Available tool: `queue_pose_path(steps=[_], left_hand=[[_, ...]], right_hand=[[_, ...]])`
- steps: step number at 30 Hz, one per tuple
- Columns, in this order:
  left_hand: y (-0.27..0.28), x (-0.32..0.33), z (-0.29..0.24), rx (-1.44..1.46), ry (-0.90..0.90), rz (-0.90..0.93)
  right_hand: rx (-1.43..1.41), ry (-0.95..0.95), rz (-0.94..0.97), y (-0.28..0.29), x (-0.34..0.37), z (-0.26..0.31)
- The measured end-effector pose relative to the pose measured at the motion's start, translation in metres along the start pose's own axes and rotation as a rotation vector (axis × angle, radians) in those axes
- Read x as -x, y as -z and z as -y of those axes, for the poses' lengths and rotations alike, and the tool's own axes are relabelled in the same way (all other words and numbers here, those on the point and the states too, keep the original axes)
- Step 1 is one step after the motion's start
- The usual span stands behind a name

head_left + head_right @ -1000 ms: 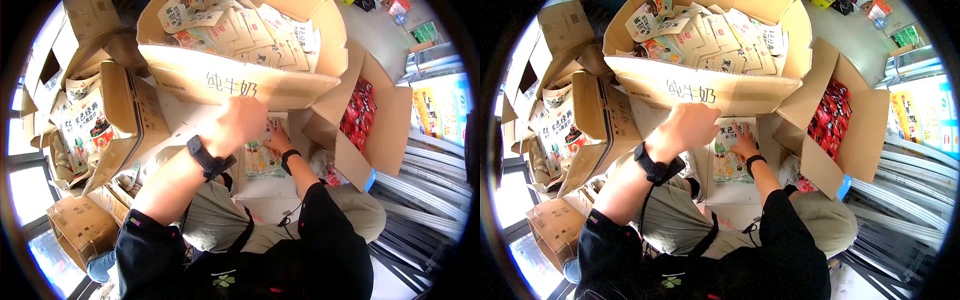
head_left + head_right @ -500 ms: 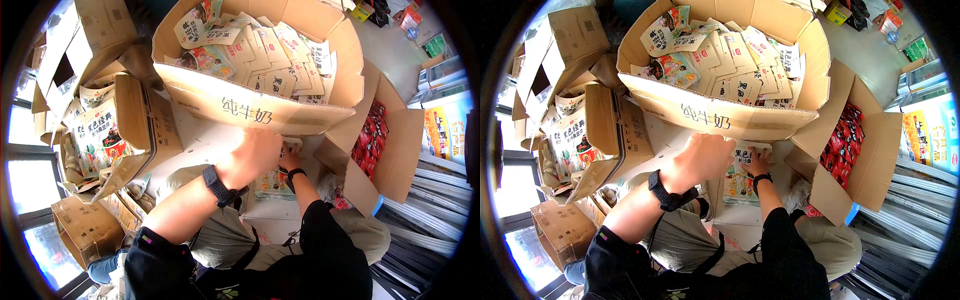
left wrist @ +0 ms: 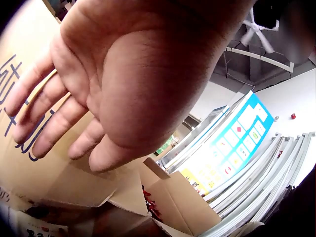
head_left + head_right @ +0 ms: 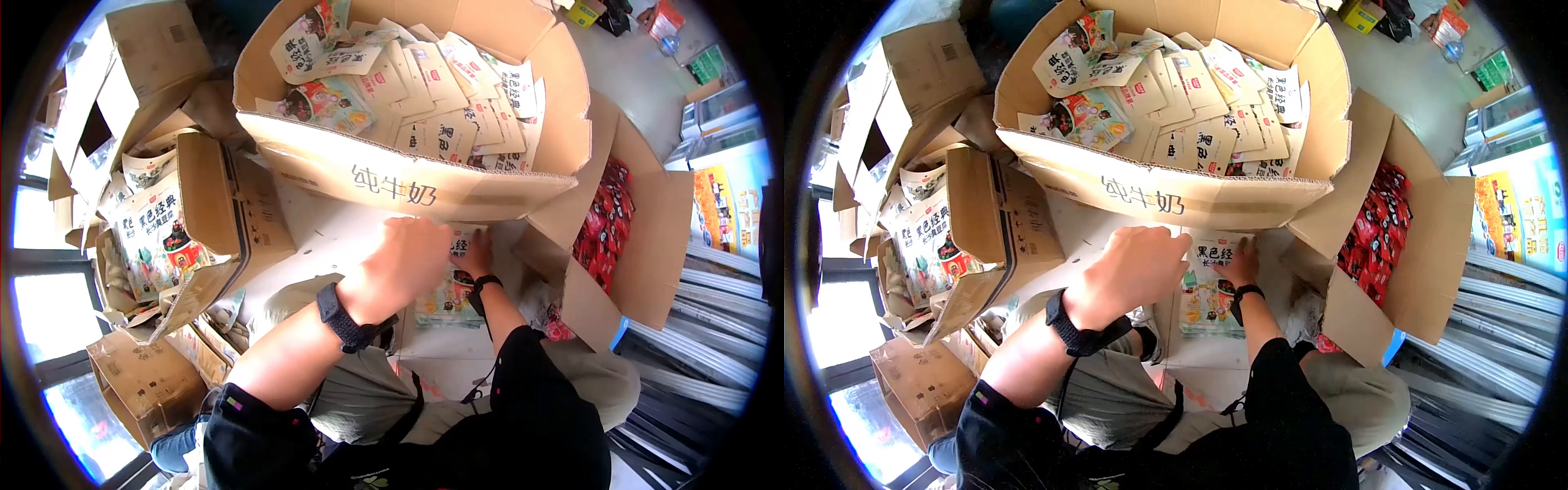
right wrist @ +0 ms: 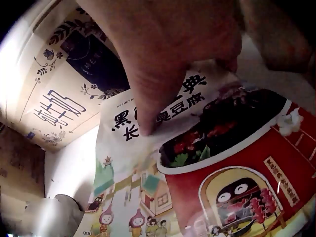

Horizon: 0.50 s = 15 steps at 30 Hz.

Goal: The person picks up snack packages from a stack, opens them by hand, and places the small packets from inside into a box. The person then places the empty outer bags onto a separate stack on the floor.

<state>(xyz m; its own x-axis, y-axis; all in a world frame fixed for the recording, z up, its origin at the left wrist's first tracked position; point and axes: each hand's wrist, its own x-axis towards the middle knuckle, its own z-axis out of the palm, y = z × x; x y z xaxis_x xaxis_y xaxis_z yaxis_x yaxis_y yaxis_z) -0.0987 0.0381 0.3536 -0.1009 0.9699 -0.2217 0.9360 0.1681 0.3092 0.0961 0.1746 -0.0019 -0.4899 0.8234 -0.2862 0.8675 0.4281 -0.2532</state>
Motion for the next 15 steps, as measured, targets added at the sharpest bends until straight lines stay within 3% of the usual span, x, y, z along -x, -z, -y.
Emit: queue_pose_path(steps=[6,9,11,12,15], left_hand=[[0.006,-0.006,-0.002,-0.039,-0.046,-0.049],[0.013,-0.01,-0.004,0.018,-0.035,-0.151],[0.014,-0.014,-0.003,0.048,-0.049,-0.212],[0.014,-0.015,-0.003,0.076,-0.042,-0.254],[0.006,-0.026,-0.002,0.044,-0.087,-0.297]], right_hand=[[0.143,0.12,-0.075,0.004,-0.012,-0.006],[0.068,-0.021,-0.055,0.025,-0.024,-0.006],[-0.26,-0.077,0.421,0.077,-0.018,0.011],[-0.251,-0.081,0.395,0.109,-0.007,0.023],[-0.405,0.213,0.412,0.161,0.015,0.049]])
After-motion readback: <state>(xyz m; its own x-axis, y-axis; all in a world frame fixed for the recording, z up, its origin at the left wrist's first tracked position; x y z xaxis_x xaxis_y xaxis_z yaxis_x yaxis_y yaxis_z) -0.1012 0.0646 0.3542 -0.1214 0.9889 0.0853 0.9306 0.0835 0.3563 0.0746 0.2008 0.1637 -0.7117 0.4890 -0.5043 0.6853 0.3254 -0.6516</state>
